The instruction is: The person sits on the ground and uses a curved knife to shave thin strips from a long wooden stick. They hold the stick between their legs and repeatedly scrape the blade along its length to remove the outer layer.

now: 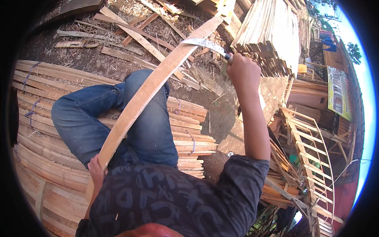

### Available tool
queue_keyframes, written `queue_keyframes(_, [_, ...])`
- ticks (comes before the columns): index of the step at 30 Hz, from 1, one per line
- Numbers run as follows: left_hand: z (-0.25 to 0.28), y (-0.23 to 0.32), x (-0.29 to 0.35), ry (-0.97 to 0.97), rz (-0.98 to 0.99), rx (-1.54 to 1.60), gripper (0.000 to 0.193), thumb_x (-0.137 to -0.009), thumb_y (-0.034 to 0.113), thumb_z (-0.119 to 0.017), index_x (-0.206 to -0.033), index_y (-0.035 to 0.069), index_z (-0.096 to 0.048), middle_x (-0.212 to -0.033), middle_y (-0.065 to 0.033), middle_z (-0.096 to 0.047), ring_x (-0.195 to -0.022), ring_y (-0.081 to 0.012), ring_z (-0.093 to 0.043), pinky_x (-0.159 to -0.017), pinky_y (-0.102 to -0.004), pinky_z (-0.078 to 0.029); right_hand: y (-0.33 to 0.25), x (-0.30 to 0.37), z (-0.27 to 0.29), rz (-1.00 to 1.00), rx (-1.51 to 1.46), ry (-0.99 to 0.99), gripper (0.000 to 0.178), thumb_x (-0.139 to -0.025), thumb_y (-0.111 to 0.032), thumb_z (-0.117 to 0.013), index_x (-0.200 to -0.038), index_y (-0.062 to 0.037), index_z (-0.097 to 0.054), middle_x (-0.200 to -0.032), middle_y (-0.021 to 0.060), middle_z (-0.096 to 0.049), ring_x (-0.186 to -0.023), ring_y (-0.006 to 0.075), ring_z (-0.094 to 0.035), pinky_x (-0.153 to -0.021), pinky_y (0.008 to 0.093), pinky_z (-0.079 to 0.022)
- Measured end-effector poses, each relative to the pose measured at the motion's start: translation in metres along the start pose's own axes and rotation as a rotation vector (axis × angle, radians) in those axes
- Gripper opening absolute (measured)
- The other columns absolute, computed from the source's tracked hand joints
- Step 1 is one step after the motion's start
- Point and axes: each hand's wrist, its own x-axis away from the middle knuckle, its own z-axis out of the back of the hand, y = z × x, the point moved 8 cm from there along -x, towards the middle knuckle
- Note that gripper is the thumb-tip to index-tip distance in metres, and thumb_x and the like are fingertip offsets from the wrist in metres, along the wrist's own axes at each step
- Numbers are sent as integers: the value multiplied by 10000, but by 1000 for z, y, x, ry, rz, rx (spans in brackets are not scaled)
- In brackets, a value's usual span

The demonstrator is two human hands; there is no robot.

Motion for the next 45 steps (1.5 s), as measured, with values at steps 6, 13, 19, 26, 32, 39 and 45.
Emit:
queue_keyframes(6, [5,0,2,-3,9,-36,569,-707,-4,-683,-1237,-6,-474,-1039,-164,-582,-965,-338,-575,-862,-444,-403,2,-18,-27,-70,-33,-93,341,-922,-302,-571,-705,-47,-632,-638,144,-650,-597,315,-671,-564,419,-531])
queue_keyframes(13, [1,1,-3,-18,41,30,579,-690,-28,-673,-1235,-4,-477,-1035,-171,-583,-953,-344,-573,-856,-438,-400,277,4,-159,-667,-234,-89,433,-862,-365,-587,-857,54,-696,-790,260,-670,-763,431,-648,-715,483,-511])
queue_keyframes(19, [9,-5,-1,-92,104,103,577,-681,-37,-659,-1231,1,-488,-1049,-178,-596,-943,-363,-561,-841,-431,-404,32,102,-177,-628,-770,-234,604,-887,-469,-643,-543,10,-511,-470,105,-475,-443,216,-444,-484,395,-349])
queue_keyframes(26, [19,-5,-23,-169,328,195,428,-785,-2,-644,-1192,50,-524,-1066,-193,-612,-928,-411,-538,-821,-450,-417,-151,175,-216,-1104,-1764,-66,389,-933,-281,-644,-638,-37,-577,-542,25,-560,-476,83,-527,-463,244,-417])
queue_keyframes(32, [22,-1,-26,-166,425,264,351,-820,45,-653,-1155,69,-552,-953,-199,-636,-860,-406,-603,-766,-446,-473,-38,73,-107,-665,-1277,219,431,-879,-272,-689,-556,-24,-546,-461,53,-527,-410,172,-514,-455,348,-396])
queue_keyframes(39, [40,23,-50,-141,288,243,245,-832,67,-669,-1066,24,-609,-756,-174,-640,-689,-341,-647,-645,-382,-500,-87,34,-49,-222,-831,255,379,-895,-356,-610,-647,-74,-661,-605,138,-615,-576,331,-626,-543,435,-495])
queue_keyframes(45, [41,20,-51,-119,259,191,239,-830,72,-675,-1055,16,-618,-720,-173,-636,-644,-334,-649,-599,-376,-495,-90,20,-47,-160,-778,226,348,-916,-303,-575,-676,-66,-661,-643,130,-645,-589,329,-637,-563,431,-511])
